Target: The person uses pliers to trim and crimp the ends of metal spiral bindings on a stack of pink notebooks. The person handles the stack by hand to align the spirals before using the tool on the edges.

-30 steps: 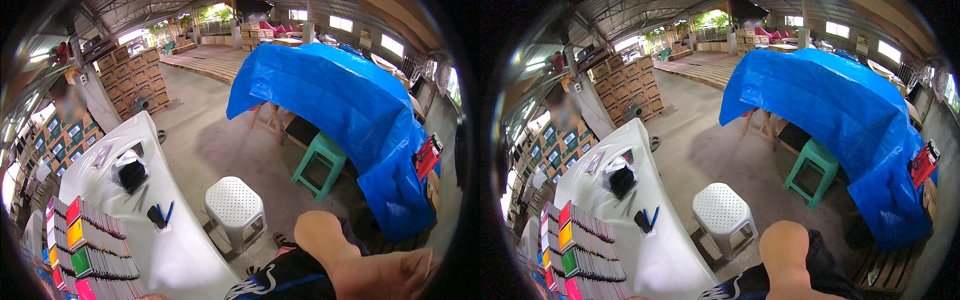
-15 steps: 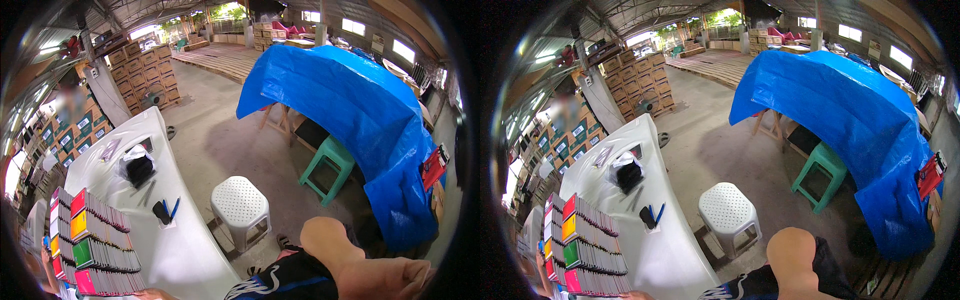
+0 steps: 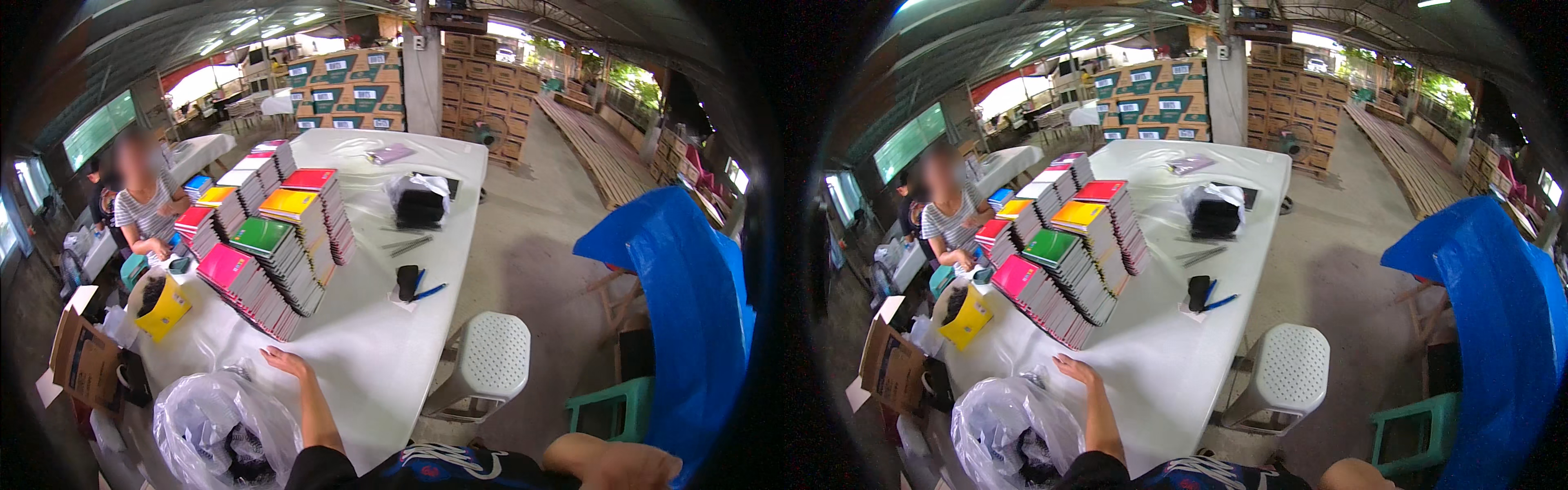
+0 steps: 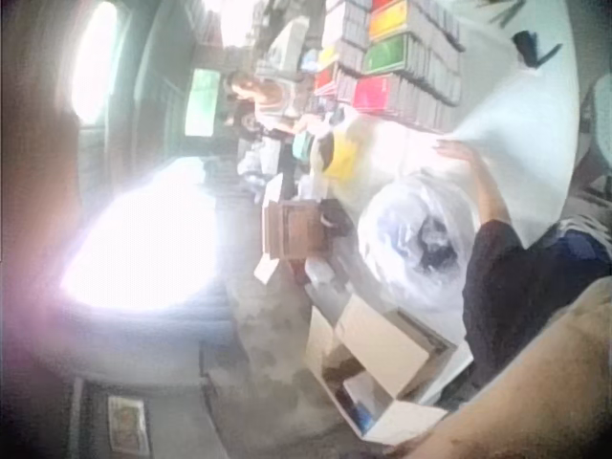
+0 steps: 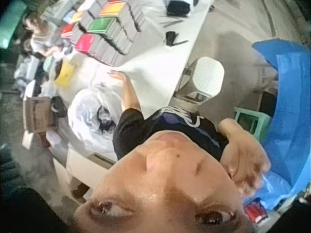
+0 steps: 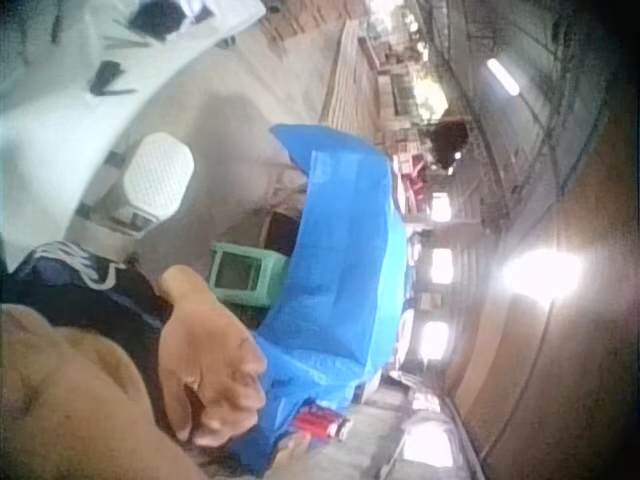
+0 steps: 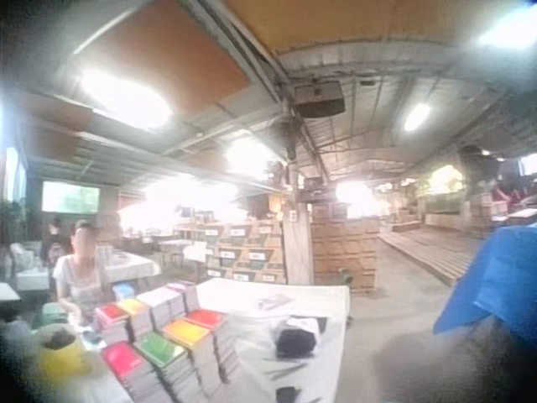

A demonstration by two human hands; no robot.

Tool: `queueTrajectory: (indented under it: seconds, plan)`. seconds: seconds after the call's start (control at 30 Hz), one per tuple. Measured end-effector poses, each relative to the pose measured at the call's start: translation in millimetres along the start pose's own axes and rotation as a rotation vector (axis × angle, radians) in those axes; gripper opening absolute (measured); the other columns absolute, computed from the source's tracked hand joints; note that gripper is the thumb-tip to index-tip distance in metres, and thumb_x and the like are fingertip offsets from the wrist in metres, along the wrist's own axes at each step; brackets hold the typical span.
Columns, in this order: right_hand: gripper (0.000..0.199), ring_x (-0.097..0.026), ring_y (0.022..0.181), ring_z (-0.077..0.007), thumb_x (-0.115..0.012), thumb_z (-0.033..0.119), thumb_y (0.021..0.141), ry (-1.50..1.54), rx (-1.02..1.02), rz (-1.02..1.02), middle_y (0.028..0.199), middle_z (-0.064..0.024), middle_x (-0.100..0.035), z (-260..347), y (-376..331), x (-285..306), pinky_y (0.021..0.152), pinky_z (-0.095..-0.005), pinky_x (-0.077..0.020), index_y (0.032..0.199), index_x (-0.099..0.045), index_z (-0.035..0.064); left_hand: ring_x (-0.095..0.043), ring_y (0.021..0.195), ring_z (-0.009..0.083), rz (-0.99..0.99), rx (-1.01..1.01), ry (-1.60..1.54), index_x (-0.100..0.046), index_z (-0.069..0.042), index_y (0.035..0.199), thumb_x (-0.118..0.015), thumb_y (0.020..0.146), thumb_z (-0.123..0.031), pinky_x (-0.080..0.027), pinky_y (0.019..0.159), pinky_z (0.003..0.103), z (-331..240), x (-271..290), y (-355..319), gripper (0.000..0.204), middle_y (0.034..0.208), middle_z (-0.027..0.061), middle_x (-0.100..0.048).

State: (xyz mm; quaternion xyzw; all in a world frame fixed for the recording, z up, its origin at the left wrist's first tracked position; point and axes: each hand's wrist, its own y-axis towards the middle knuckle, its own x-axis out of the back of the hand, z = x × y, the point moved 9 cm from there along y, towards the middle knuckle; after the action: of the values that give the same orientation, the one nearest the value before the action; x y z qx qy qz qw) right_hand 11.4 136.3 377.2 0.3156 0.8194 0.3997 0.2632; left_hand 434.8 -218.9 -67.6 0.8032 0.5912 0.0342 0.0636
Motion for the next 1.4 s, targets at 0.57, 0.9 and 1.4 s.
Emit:
queueTrajectory:
  seconds: [0.57,0.9,1.4]
  plan:
    - [0.051,-0.055,0.082,-0.0294,-0.067,0.031,0.078,0.459,-0.860,1.253,0.100,-0.0126,-0.059,-127.0,-204.4,1.5,0.071,-0.0394,-0.0422,0.122,-0.051,0.0110,-0.059,0.098,0.0254,1.111,-0.359,0.083,-0.054,-0.008,0.118,-0.061,0.085,-0.015,-0.050,0.077,0.036,-99.2,-35.7,-353.2,0.035,0.115,0.0121,-0.055]
    - [0.057,-0.062,0.084,-0.0324,-0.072,0.027,0.073,0.370,-1.403,1.852,0.093,-0.0181,-0.063,-139.8,-467.4,307.6,0.073,-0.0394,-0.0492,0.124,-0.052,0.0102,-0.058,0.056,0.0097,0.965,-0.461,-0.054,-0.018,-0.014,0.146,-0.056,0.089,-0.019,-0.044,0.057,0.025,-297.0,-66.3,-391.6,0.068,0.064,0.0065,-0.065]
    - [0.056,-0.058,0.095,-0.0366,-0.066,0.033,0.078,0.199,-1.595,1.530,0.106,-0.0174,-0.059,-188.3,-441.0,369.2,0.081,-0.0447,-0.0475,0.127,-0.048,0.0130,-0.062,0.091,0.0194,1.777,-0.729,-0.017,-0.036,-0.012,0.139,-0.065,0.084,-0.022,-0.039,0.096,0.035,-427.6,-55.9,-648.5,0.064,0.096,0.0085,-0.065]
